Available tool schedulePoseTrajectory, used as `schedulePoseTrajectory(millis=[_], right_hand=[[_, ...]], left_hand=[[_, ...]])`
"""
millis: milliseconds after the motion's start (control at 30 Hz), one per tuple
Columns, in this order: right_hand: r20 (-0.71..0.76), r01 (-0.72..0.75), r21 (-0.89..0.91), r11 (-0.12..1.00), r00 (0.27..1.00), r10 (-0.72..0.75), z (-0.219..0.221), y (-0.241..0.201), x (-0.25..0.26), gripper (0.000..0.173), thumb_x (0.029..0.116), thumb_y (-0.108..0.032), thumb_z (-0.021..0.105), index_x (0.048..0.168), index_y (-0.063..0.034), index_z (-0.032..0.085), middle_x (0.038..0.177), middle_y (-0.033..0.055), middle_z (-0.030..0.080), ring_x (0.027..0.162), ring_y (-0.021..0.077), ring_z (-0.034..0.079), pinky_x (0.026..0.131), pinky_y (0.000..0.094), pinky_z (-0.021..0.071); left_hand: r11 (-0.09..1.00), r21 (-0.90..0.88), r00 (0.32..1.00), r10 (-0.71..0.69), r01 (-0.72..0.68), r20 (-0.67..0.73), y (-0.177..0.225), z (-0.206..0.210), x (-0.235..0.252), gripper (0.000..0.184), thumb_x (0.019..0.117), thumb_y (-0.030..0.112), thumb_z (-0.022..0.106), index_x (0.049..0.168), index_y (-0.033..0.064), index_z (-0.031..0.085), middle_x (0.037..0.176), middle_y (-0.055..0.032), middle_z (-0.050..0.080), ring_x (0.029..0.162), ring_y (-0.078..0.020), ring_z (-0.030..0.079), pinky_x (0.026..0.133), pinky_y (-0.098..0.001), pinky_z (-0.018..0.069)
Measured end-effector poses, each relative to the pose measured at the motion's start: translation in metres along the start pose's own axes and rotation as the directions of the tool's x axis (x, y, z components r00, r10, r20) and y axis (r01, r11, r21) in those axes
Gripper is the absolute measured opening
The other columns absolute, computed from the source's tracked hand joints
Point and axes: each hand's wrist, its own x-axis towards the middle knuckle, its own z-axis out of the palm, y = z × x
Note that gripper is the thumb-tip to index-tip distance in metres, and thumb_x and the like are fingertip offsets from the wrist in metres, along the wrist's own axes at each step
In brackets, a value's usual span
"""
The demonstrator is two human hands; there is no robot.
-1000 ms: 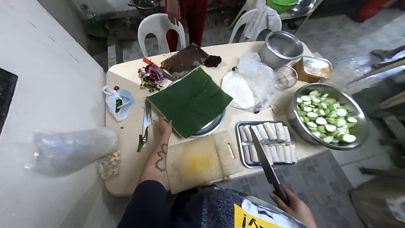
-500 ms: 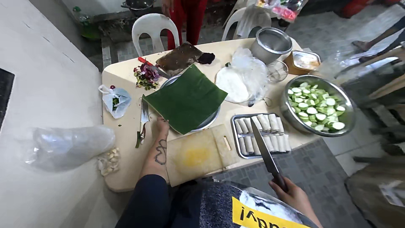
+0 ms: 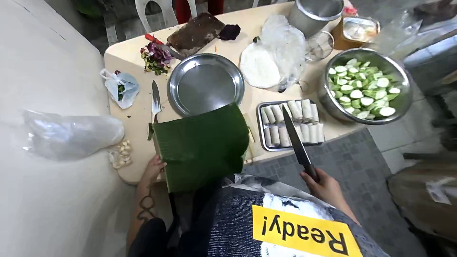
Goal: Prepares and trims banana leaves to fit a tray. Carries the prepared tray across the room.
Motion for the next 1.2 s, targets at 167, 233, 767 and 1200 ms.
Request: schedulePoseTrajectory(millis=[167, 233, 767, 1200], right_hand=[[0.119, 0.054, -0.066, 0.996, 0.992, -0.046, 0.013, -0.010, 0.024, 0.043, 0.1108, -0.034, 0.048, 0.120, 0.0052, 0.061, 0.079, 0.0153, 0.059, 0.066, 0.0262, 0.058, 0.066, 0.0483, 0.0490], [0.148, 0.108, -0.119, 0.987, 0.985, -0.090, 0.017, -0.019, 0.030, 0.043, 0.1108, -0.033, 0.048, 0.122, 0.0061, 0.061, 0.082, 0.0180, 0.062, 0.069, 0.0294, 0.061, 0.068, 0.0502, 0.0501], [0.487, 0.299, -0.529, 0.794, 0.873, -0.005, 0.108, -0.085, 0.075, 0.054, 0.1147, -0.026, 0.028, 0.167, -0.0348, 0.016, 0.130, 0.0274, 0.062, 0.105, 0.0456, 0.068, 0.091, 0.0588, 0.0538], [0.479, 0.295, -0.642, 0.708, 0.875, 0.070, 0.113, -0.120, 0.085, 0.069, 0.1112, -0.010, 0.036, 0.166, -0.0396, 0.006, 0.129, 0.0284, 0.061, 0.109, 0.0466, 0.067, 0.089, 0.0587, 0.0545]], left_hand=[[0.949, 0.288, 0.991, -0.136, 0.127, 0.011, -0.007, -0.014, -0.004, 0.051, 0.1017, -0.007, 0.049, 0.151, -0.0020, 0.036, 0.131, -0.0264, 0.056, 0.103, -0.0271, 0.061, 0.089, -0.0408, 0.0513], [0.917, 0.376, 0.988, -0.153, 0.134, 0.019, 0.000, -0.024, -0.003, 0.051, 0.1022, -0.007, 0.048, 0.152, -0.0035, 0.036, 0.138, -0.0306, 0.053, 0.116, -0.0345, 0.059, 0.099, -0.0470, 0.0479], [0.513, 0.765, 0.909, 0.347, -0.389, 0.229, 0.067, 0.191, 0.064, 0.071, 0.1008, 0.026, 0.065, 0.162, 0.0123, 0.032, 0.172, -0.0169, 0.011, 0.158, -0.0412, 0.006, 0.124, -0.0637, 0.0135], [0.539, 0.790, 0.953, 0.095, -0.293, 0.289, 0.098, 0.224, 0.079, 0.105, 0.0845, 0.026, 0.086, 0.166, 0.0288, 0.019, 0.175, -0.0030, -0.002, 0.159, -0.0410, -0.006, 0.110, -0.0839, 0.0123]])
